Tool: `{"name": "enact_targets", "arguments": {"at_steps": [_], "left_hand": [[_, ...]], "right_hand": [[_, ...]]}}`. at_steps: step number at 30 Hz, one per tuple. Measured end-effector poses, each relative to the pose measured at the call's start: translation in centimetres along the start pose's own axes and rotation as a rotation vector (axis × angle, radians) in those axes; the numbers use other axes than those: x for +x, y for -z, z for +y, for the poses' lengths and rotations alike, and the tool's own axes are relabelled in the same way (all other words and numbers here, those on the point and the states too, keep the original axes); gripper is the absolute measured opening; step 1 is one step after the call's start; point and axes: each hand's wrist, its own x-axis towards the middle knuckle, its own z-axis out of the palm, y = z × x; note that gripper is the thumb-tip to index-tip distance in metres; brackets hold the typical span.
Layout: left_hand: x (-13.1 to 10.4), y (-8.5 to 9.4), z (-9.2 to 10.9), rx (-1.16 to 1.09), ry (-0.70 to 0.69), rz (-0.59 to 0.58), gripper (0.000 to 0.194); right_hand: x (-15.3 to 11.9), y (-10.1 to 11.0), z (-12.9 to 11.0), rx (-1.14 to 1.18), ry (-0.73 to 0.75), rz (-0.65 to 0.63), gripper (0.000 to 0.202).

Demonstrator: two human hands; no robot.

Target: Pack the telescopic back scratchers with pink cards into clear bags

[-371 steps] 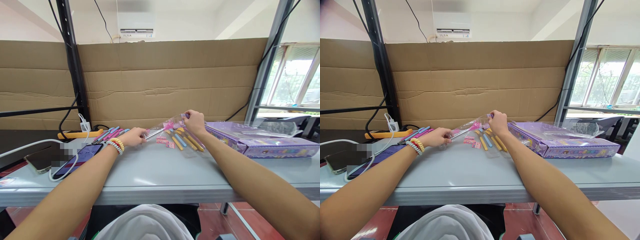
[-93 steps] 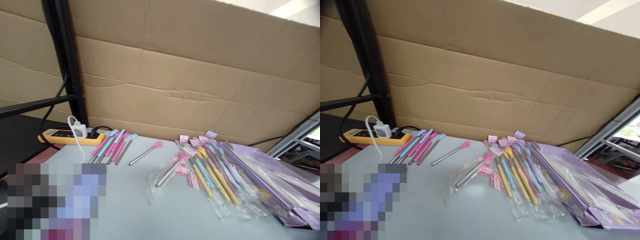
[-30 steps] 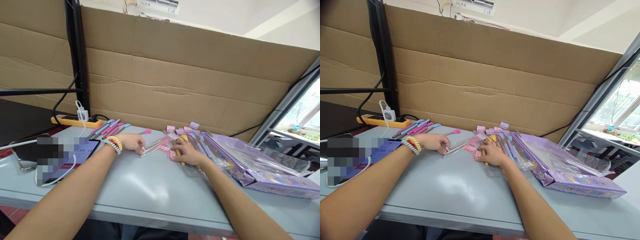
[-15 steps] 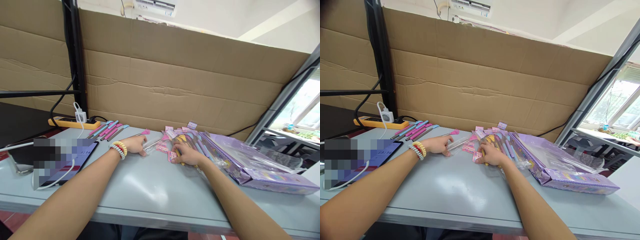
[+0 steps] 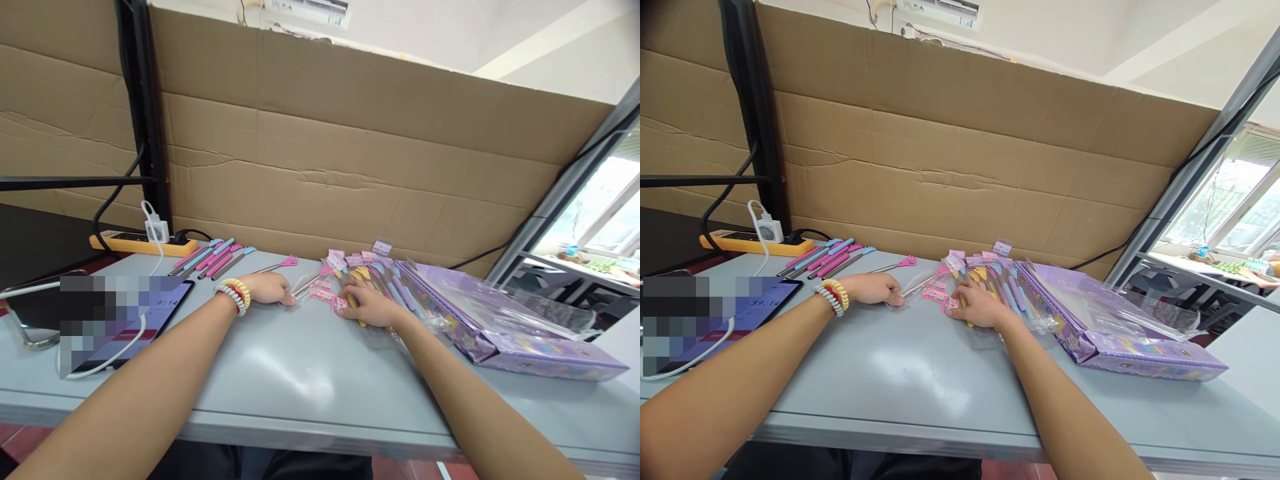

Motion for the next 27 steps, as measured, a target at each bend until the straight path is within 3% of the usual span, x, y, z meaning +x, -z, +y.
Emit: {"name": "enact_targets", "arguments": {"at_steps": [5, 10, 13, 16, 20, 27], "left_hand": [[0.0, -0.5, 0.2, -0.045, -0.037, 0.075, 0.028], [0.2, -1.2, 1.8, -0.074, -0.21, 0.312, 0.032], [0.3, -1.9, 3.1, -0.141, -0.293, 0.434, 0.034], [0.3, -2.6, 4.4, -0.205, -0.392, 0.51, 0.036], [0.3, -3.4, 5.4, -0.252, -0.516, 0.518, 0.036], [0.4, -3.5, 5.1, -0.159, -0.567, 0.503, 0.036]], "right_hand": [[0.1, -0.2, -0.1, -0.008, 0.024, 0.011, 0.044], [0.0, 0.2, -0.8, 0.01, 0.076, 0.186, 0.04], [-0.4, 0.7, -2.1, 0.152, 0.121, 0.262, 0.036], [-0.7, 0.6, -3.8, 0.431, 0.183, 0.149, 0.036], [-0.8, 0.0, -5.4, 0.823, 0.27, 0.064, 0.037], [-0.7, -0.4, -4.9, 1.092, 0.144, 0.021, 0.046]]}}
